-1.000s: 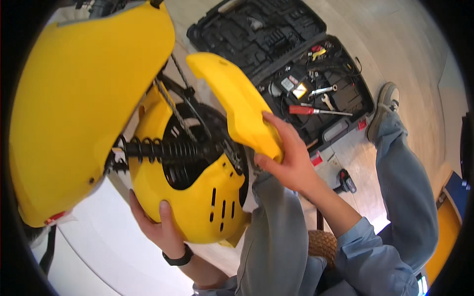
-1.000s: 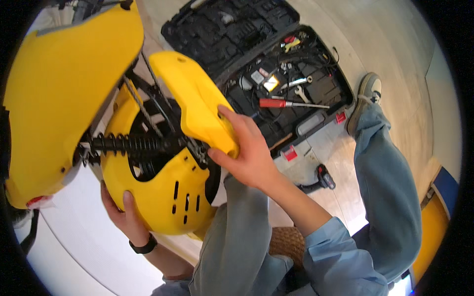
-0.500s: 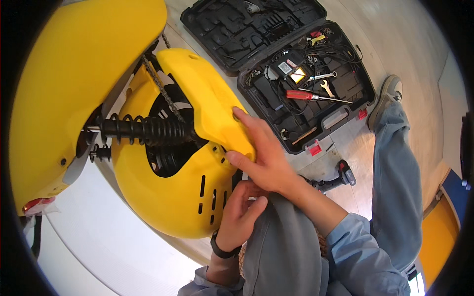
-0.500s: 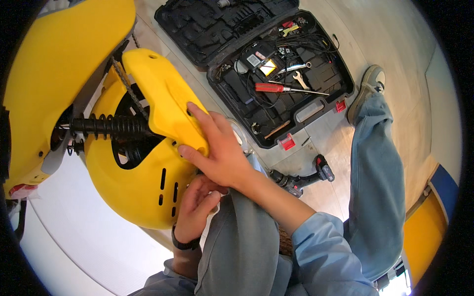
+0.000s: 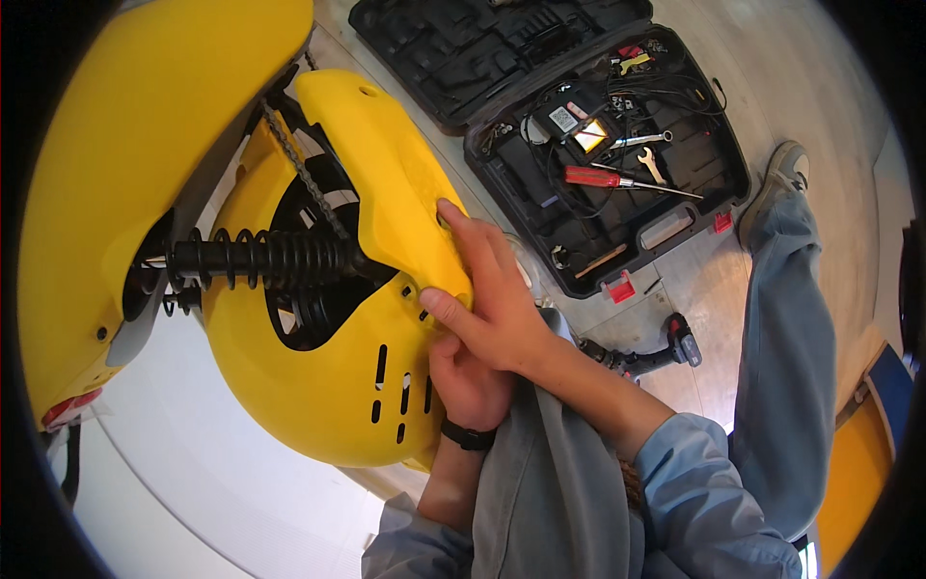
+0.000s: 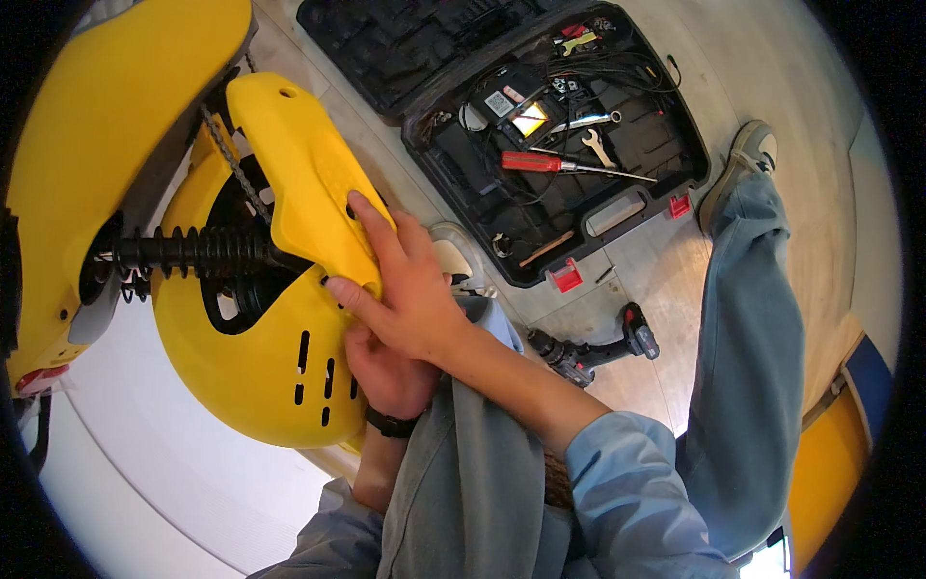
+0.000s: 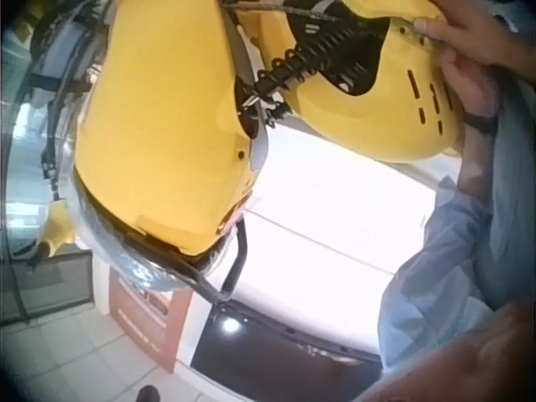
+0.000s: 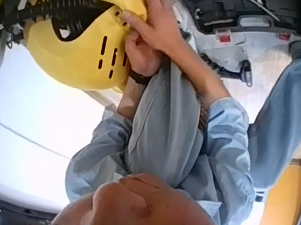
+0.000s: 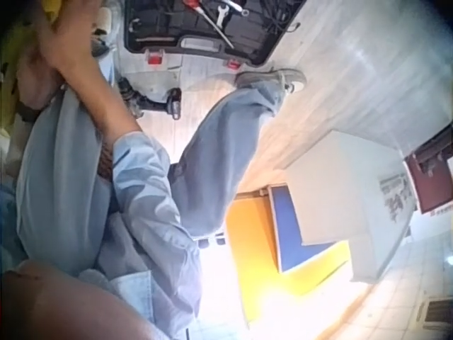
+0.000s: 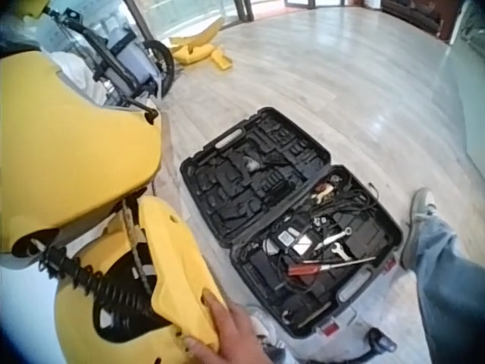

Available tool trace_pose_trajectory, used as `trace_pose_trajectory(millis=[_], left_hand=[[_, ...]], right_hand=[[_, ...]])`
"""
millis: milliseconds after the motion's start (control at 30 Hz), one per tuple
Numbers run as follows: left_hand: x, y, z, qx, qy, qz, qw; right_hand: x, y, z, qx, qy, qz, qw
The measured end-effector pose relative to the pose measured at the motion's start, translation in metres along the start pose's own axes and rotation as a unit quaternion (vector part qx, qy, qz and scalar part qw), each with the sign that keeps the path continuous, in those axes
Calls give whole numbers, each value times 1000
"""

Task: Using a power drill to unscrew and remove a plastic fairing from a yellow motorcycle.

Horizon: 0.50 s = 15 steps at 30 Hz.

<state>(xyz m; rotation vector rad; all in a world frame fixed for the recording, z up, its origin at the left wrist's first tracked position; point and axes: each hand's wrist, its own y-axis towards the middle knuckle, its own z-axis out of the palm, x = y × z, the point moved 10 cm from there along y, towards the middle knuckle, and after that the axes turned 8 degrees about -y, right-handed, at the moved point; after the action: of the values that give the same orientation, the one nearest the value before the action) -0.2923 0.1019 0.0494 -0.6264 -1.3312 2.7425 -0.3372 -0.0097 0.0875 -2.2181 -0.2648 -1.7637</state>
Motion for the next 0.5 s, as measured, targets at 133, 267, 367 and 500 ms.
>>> trace_pose_trajectory(millis=[133,267,367,500], left_hand=[[-4,-2,25,60,-75,-13,995],[1,-2,36,122,-37,-24,992],[6,0,31,109,-59,-43,991],[7,0,28,112,-42,-56,991]], right_hand=[[9,1,7,9,-11,-15,1000],[10,0,11,16,-24,-21,999],[4,-1,12,20,-21,-13,999],[4,1,11,25,2,-8,1000]])
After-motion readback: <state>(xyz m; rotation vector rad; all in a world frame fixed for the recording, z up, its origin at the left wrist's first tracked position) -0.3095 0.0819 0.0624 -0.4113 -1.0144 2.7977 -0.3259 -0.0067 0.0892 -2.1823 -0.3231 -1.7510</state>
